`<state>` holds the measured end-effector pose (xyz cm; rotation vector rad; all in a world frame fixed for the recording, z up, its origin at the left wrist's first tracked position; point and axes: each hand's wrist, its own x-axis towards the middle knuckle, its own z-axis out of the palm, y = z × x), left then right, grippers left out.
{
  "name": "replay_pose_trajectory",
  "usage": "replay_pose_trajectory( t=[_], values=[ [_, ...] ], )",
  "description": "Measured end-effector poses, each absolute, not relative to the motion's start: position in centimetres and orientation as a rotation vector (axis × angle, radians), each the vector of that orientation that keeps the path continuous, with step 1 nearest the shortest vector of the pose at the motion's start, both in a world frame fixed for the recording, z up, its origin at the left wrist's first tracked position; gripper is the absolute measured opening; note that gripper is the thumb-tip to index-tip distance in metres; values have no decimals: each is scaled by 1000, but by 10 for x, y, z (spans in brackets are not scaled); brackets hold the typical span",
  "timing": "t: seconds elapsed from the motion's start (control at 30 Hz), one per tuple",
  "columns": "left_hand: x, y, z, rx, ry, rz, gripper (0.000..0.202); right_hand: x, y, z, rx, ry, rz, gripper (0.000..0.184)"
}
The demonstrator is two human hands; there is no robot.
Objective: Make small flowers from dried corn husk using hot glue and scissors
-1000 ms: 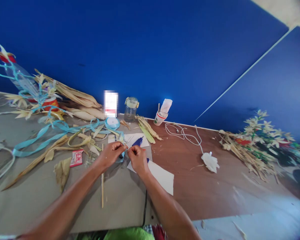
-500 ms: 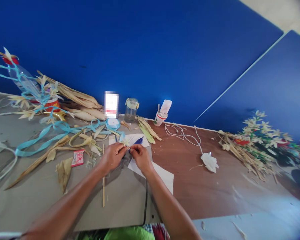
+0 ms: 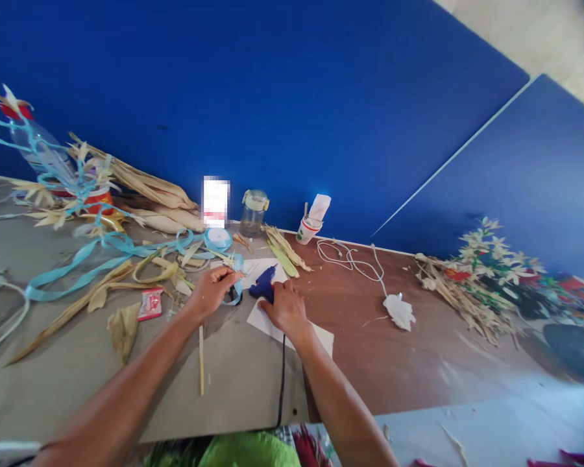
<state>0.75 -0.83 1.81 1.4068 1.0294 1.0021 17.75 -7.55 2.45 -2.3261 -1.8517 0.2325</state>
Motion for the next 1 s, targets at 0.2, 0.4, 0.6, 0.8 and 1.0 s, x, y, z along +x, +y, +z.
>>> replay_pose_trajectory(
  t=[0.2, 0.4, 0.6, 0.8, 1.0],
  values=[
    [7, -8, 19, 1229, 936, 994, 26, 178, -67, 17, -2424, -1796, 294, 40],
    [5, -6, 14, 1175, 895, 979, 26, 189, -68, 7, -2086, -1669, 363, 27],
    [4, -5, 15, 1117, 913, 987, 28, 198, -89, 26, -1355, -1187, 969, 29],
    [3, -8, 19, 1138, 917, 997, 28, 185, -107, 33, -1070, -1089, 1305, 35],
    [4, -6, 14, 1107, 909, 991, 27, 185, -111, 19, -1094, -1262, 1288, 46]
  ],
)
